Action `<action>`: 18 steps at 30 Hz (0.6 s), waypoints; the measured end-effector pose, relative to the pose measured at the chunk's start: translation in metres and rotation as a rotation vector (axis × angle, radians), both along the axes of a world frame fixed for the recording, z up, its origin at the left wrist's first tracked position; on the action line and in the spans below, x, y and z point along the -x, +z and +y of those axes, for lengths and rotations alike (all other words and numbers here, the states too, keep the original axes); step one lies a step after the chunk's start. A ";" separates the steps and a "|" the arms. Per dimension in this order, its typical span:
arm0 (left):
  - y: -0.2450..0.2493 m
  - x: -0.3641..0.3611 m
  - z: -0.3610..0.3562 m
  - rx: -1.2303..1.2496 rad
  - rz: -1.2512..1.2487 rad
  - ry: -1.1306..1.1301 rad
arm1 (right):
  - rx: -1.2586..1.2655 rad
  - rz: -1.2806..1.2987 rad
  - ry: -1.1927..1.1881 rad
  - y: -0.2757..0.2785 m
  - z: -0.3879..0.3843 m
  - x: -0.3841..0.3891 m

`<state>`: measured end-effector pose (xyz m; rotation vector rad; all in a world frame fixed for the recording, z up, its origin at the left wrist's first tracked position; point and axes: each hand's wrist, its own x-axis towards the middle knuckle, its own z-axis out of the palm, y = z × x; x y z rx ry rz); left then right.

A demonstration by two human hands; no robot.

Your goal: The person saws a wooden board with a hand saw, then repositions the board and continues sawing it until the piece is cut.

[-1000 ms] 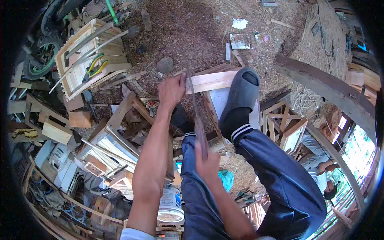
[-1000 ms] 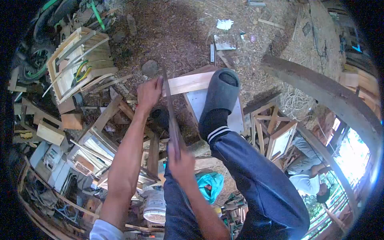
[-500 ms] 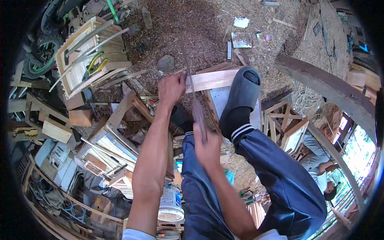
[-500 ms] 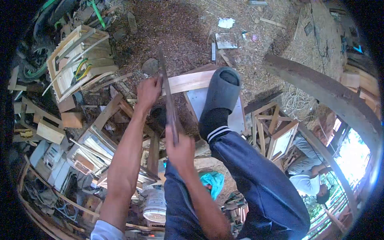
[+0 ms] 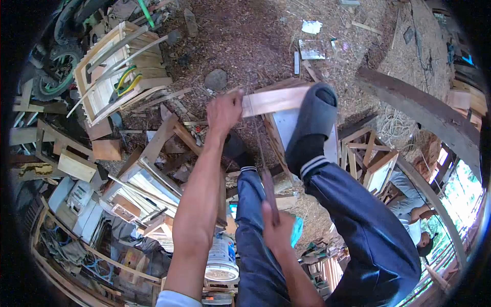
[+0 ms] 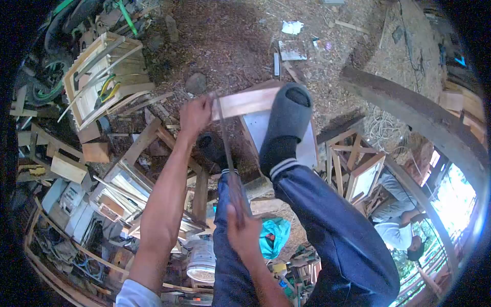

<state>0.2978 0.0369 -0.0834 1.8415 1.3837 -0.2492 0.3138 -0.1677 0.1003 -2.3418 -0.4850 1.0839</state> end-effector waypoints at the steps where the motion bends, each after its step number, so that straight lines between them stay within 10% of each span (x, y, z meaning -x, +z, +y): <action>1: 0.002 -0.003 0.004 0.032 0.010 0.002 | 0.044 0.013 0.004 -0.009 0.013 -0.009; 18: -0.011 -0.003 0.004 0.060 -0.008 0.028 | 0.003 -0.045 0.059 -0.013 0.035 -0.020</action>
